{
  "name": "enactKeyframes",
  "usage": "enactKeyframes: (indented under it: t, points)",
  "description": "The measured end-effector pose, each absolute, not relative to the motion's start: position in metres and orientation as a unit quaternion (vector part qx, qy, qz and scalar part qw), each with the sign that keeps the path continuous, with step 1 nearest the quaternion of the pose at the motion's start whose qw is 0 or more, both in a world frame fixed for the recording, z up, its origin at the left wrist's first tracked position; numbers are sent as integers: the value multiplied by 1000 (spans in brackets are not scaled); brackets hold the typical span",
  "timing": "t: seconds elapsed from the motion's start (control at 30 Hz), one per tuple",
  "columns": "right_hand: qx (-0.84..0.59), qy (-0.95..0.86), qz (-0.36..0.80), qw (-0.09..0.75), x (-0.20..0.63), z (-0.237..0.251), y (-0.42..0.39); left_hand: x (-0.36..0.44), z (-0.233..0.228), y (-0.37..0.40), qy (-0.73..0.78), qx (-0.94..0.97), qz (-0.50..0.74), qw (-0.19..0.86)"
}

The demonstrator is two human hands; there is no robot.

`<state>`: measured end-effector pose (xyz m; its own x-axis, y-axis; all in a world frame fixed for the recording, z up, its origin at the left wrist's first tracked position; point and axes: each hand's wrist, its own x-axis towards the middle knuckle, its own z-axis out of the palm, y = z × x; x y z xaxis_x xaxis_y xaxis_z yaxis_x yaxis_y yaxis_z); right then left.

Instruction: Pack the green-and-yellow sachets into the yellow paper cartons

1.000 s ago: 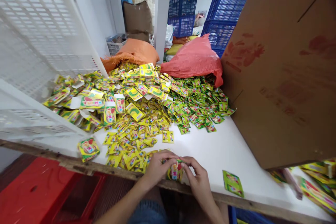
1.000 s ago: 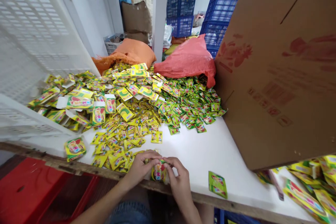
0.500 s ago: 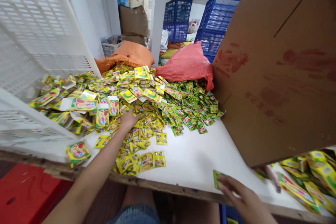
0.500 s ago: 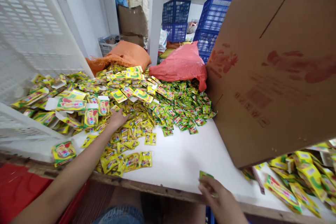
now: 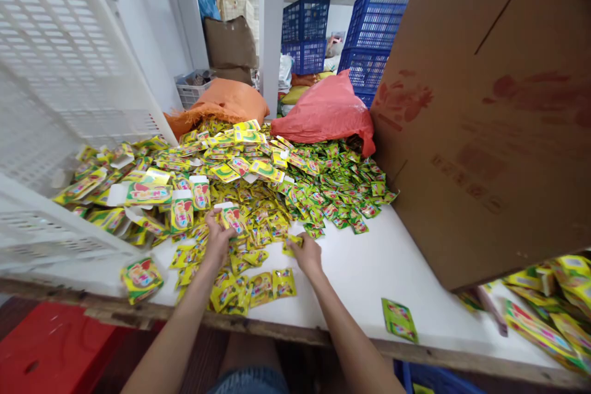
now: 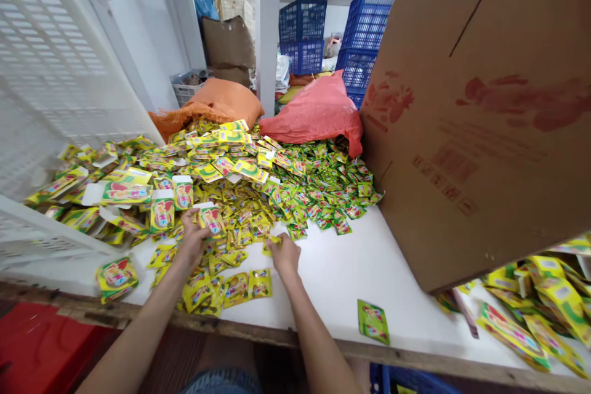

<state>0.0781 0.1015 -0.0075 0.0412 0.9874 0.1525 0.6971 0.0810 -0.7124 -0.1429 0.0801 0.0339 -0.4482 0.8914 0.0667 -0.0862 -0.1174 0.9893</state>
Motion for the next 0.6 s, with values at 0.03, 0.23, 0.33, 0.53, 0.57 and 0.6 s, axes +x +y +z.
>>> enactKeyframes:
  t: [0.03, 0.23, 0.33, 0.53, 0.57, 0.6]
  points:
    - [-639, -658, 227, 327, 91, -4, 101, -139, 34, 74, 523, 352, 663, 403]
    - [-666, -633, 257, 299, 235, 37, 63, -122, 37, 46, 460, 300, 642, 535]
    - [-724, -564, 263, 299, 290, 40, 26, -105, 35, 40, 440, 283, 618, 587]
    - [-806, -537, 148, 201, 295, -7, -15, -56, 34, 32, 430, 267, 579, 639]
    - [-804, -551, 117, 190, 294, -9, -15, -51, 34, 30, 429, 274, 565, 649]
    - [-795, -571, 96, 181, 295, -8, -14, -49, 32, 28, 428, 283, 554, 656]
